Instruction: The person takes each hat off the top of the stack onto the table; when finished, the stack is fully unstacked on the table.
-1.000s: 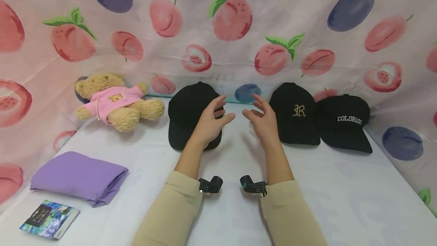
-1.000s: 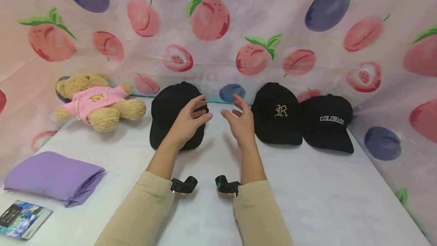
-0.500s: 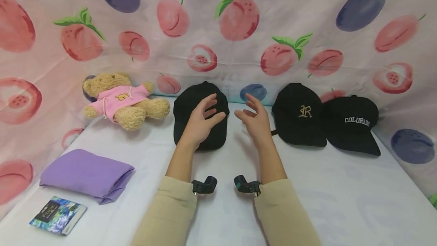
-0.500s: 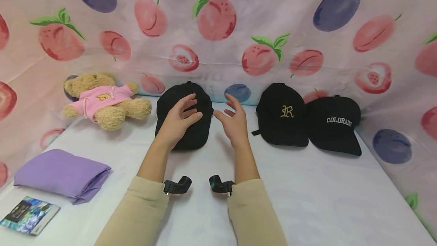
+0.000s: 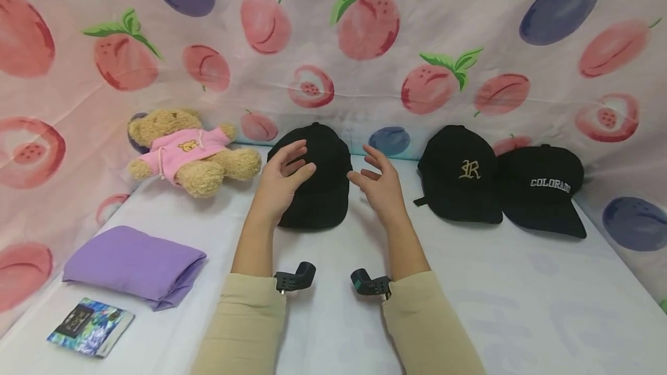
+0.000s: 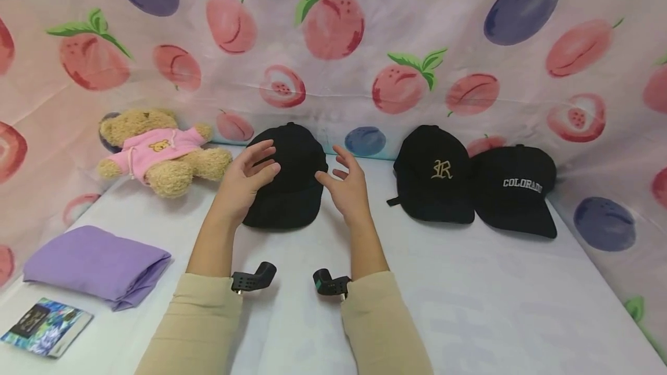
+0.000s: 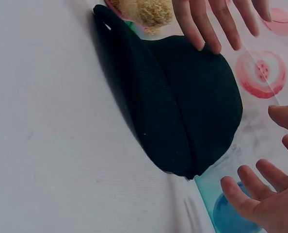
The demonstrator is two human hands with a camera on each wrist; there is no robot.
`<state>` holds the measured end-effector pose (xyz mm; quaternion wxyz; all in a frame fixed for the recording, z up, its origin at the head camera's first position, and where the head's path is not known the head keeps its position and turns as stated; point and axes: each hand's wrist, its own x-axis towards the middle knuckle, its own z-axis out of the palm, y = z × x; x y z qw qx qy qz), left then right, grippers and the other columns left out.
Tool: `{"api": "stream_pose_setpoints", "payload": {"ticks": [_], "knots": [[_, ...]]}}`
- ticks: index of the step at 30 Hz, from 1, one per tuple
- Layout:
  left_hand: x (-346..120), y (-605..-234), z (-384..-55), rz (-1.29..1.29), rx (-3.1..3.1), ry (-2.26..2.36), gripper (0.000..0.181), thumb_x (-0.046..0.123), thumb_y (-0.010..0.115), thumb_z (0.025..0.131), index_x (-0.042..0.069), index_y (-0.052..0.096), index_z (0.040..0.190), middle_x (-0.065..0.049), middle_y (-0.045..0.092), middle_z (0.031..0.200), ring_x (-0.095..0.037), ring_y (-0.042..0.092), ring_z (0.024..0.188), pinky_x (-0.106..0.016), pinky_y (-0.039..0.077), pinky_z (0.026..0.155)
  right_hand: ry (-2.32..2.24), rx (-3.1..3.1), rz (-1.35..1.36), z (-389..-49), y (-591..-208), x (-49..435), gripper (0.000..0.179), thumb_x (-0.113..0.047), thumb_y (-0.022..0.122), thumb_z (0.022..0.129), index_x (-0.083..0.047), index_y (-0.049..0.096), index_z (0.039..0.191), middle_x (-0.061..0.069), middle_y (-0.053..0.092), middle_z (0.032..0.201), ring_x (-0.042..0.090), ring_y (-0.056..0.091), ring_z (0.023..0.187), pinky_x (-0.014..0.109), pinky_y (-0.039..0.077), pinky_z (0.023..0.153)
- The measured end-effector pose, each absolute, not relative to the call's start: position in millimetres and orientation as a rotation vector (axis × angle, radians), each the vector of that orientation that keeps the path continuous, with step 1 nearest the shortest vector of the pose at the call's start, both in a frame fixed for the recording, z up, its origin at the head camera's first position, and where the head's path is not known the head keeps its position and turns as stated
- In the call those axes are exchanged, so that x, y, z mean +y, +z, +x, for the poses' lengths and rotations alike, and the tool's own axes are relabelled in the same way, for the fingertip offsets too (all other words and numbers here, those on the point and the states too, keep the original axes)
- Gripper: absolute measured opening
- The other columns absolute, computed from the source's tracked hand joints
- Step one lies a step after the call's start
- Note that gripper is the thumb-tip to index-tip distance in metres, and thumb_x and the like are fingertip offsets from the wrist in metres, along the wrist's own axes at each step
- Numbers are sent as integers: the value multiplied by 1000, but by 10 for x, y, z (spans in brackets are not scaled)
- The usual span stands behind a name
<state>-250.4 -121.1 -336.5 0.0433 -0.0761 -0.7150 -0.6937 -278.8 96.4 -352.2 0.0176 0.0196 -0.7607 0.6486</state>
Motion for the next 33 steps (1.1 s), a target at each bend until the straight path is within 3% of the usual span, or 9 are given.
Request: {"api": "stream_pose_setpoints", "payload": {"ticks": [6,23,33], "knots": [[-1434,-3364,-2511,-168,-2205,-2119,58,18,69,101,15,48,155,-8,48,156,-26,44,146,-47,35,122,2017,-2392,88,-2801,-3551,912,68,-20,75,94,-34,47,155,6,42,162,30,49,143,52,49,111],[-1637,-3534,-2489,67,-2430,-1900,59,17,67,100,10,46,155,-18,43,158,-40,42,147,-53,38,120,2035,-2481,100,-2870,-3716,835,74,-14,75,93,-26,43,158,13,34,166,37,45,144,55,51,106],[-1669,-3627,-2548,219,-2607,-1814,80,21,68,99,5,24,163,-28,31,164,-44,34,151,-54,32,123,2015,-2541,65,-2879,-3771,782,76,-12,76,92,-23,41,159,12,35,165,36,52,139,52,51,107]]}}
